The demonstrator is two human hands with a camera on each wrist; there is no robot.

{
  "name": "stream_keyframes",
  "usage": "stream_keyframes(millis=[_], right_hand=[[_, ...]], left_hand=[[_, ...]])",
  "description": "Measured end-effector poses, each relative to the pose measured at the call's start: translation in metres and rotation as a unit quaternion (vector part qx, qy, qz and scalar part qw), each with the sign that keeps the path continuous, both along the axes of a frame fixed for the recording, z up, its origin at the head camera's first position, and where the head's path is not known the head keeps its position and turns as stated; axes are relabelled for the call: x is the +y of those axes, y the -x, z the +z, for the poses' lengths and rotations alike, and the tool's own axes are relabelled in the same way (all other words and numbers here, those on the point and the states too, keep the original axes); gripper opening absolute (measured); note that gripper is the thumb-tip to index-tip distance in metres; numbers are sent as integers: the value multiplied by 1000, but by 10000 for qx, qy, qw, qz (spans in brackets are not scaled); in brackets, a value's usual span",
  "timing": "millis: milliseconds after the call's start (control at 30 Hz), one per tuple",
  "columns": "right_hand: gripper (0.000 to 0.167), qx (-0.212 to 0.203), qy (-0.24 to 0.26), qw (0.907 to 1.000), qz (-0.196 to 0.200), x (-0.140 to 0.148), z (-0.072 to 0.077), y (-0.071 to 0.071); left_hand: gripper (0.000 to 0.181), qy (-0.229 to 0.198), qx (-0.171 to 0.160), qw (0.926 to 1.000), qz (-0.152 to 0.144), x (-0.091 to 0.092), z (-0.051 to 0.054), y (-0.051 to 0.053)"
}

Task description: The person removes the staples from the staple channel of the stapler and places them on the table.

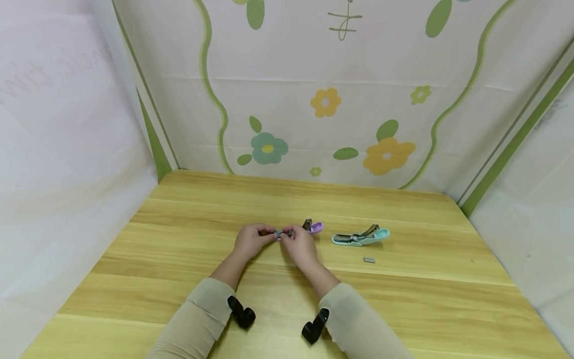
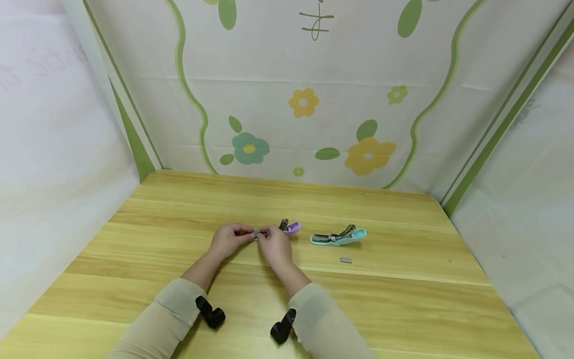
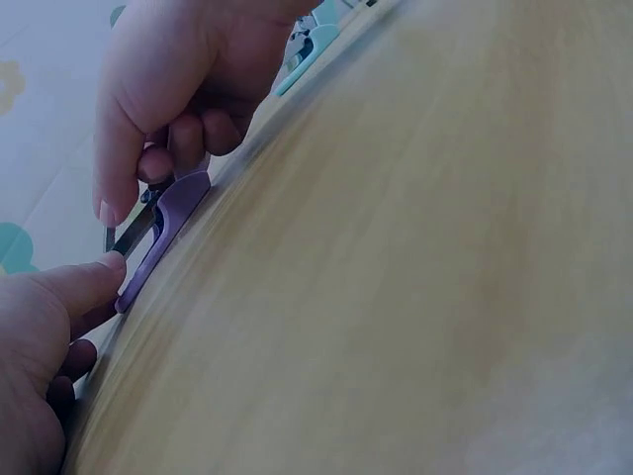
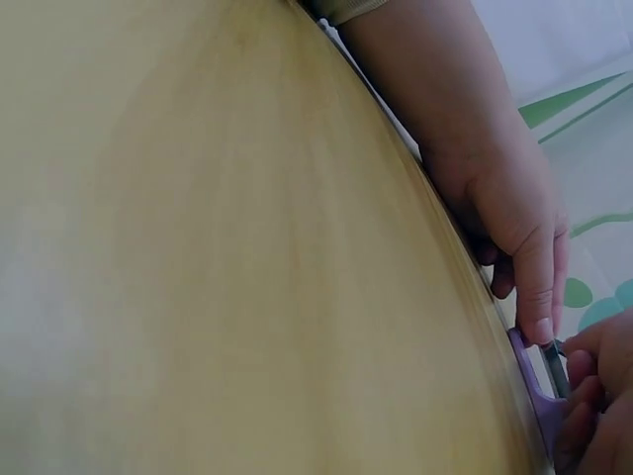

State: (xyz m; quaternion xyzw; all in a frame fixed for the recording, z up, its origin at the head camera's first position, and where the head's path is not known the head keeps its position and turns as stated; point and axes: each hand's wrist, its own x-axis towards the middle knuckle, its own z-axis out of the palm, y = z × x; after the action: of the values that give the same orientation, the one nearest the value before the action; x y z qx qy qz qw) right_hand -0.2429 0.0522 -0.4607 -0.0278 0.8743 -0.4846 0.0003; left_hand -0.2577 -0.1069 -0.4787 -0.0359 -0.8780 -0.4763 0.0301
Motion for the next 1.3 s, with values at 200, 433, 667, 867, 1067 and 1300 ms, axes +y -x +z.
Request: stream_keyframes(millis=[200, 433, 667, 867, 1067, 1300], right_hand=[[15, 228, -135, 9994, -232, -5, -2, 2], [23, 390, -449, 9981, -136, -5, -2, 4], [21, 319, -97, 9994, -79, 4, -2, 0], [22, 138, 192, 9996, 141, 25, -2, -8], [23, -268, 96, 9992, 271, 50, -6, -17], [19, -271, -374, 9986, 255, 72, -8, -24]], left_hand=[[17, -11, 21, 10000, -5, 0, -1, 1], [17, 27, -50, 10000, 10, 0, -3, 2], [17, 31, -68, 10000, 15, 1, -1, 1], [19, 91, -108, 9999, 34, -1, -2, 2], [20, 129, -131, 9998, 22, -2, -4, 3], [19, 116, -154, 9998, 7, -1, -1, 1]])
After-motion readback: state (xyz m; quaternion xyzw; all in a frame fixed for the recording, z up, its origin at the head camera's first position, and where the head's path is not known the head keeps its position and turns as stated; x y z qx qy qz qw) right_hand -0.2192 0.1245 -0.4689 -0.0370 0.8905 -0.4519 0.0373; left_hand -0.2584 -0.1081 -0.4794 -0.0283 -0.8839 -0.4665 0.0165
